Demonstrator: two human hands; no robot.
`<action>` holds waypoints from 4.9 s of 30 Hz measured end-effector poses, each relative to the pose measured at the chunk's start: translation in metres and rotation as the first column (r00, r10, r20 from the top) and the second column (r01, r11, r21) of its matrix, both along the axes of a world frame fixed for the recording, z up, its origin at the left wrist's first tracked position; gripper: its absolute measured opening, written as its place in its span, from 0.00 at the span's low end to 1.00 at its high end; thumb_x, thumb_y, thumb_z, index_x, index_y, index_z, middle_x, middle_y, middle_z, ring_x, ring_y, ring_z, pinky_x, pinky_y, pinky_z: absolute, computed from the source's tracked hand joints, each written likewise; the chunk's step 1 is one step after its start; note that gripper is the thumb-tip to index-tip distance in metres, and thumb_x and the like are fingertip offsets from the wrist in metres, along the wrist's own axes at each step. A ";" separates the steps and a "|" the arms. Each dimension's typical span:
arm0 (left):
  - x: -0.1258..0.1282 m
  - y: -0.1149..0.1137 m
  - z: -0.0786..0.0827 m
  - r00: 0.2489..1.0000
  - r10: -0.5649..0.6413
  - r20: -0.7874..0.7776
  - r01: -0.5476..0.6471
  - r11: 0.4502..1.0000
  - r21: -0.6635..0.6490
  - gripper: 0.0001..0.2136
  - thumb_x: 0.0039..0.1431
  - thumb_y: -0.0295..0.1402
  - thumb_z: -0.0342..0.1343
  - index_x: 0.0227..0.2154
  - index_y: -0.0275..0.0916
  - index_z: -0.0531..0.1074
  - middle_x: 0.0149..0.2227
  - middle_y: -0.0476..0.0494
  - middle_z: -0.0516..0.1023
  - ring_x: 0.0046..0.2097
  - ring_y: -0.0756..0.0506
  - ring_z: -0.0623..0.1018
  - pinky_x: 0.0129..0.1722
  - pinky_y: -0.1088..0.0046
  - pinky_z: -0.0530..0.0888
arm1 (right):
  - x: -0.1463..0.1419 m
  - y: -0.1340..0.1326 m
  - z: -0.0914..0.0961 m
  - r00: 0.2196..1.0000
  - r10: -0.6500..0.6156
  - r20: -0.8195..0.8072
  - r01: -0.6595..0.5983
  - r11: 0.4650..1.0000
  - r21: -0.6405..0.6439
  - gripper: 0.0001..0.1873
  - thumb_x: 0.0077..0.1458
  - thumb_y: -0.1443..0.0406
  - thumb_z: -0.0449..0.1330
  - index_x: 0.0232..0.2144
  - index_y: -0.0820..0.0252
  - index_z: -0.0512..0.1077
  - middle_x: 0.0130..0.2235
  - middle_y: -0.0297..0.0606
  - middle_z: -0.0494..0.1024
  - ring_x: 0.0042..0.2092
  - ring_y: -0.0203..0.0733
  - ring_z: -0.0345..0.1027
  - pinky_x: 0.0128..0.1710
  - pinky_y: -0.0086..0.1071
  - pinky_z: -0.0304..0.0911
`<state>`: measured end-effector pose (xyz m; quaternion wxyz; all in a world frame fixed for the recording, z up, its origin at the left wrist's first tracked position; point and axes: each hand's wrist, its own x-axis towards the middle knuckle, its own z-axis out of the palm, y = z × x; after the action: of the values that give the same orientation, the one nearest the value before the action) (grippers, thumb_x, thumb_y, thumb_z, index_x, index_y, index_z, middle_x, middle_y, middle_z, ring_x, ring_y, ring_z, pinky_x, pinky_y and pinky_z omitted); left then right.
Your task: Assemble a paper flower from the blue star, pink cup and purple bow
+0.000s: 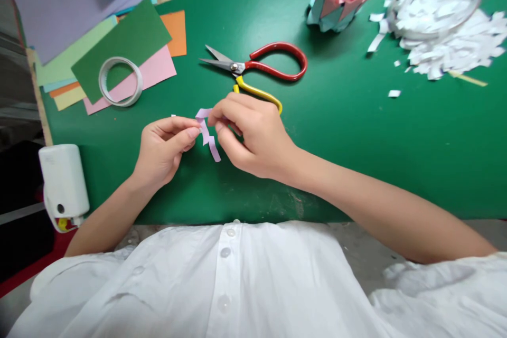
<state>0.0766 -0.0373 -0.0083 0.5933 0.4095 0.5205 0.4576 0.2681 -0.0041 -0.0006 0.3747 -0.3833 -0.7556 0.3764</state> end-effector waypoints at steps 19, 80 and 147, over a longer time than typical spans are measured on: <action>0.000 0.001 0.001 0.999 -0.014 0.047 0.015 1.000 -0.022 0.04 0.50 0.37 0.71 0.29 0.45 0.84 0.43 0.47 0.84 0.42 0.49 0.82 0.38 0.78 0.78 | -0.004 0.001 -0.005 0.999 0.032 -0.024 -0.033 0.997 -0.067 0.09 0.60 0.61 0.62 0.27 0.54 0.71 0.29 0.34 0.75 0.29 0.37 0.65 0.31 0.34 0.62; -0.002 0.004 -0.004 0.997 -0.063 0.052 0.064 0.998 -0.002 0.08 0.50 0.37 0.72 0.30 0.43 0.81 0.42 0.49 0.79 0.31 0.57 0.72 0.30 0.81 0.71 | -0.008 0.003 -0.020 0.996 0.071 -0.061 -0.035 0.889 0.456 0.06 0.62 0.72 0.59 0.37 0.56 0.68 0.34 0.35 0.75 0.35 0.36 0.70 0.34 0.34 0.69; -0.004 0.000 -0.005 0.796 0.124 -0.593 0.196 0.873 0.446 0.08 0.58 0.42 0.64 0.34 0.44 0.79 0.52 0.43 0.75 0.49 0.41 0.75 0.48 0.61 0.72 | -0.006 -0.001 -0.027 0.986 -0.015 0.165 -0.054 0.914 0.402 0.04 0.64 0.67 0.53 0.35 0.56 0.68 0.33 0.36 0.73 0.34 0.42 0.65 0.37 0.41 0.64</action>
<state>0.0725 -0.0374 -0.0135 0.2822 0.6792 0.5420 0.4065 0.2620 -0.0054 -0.0275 0.3785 -0.3196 -0.8493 0.1824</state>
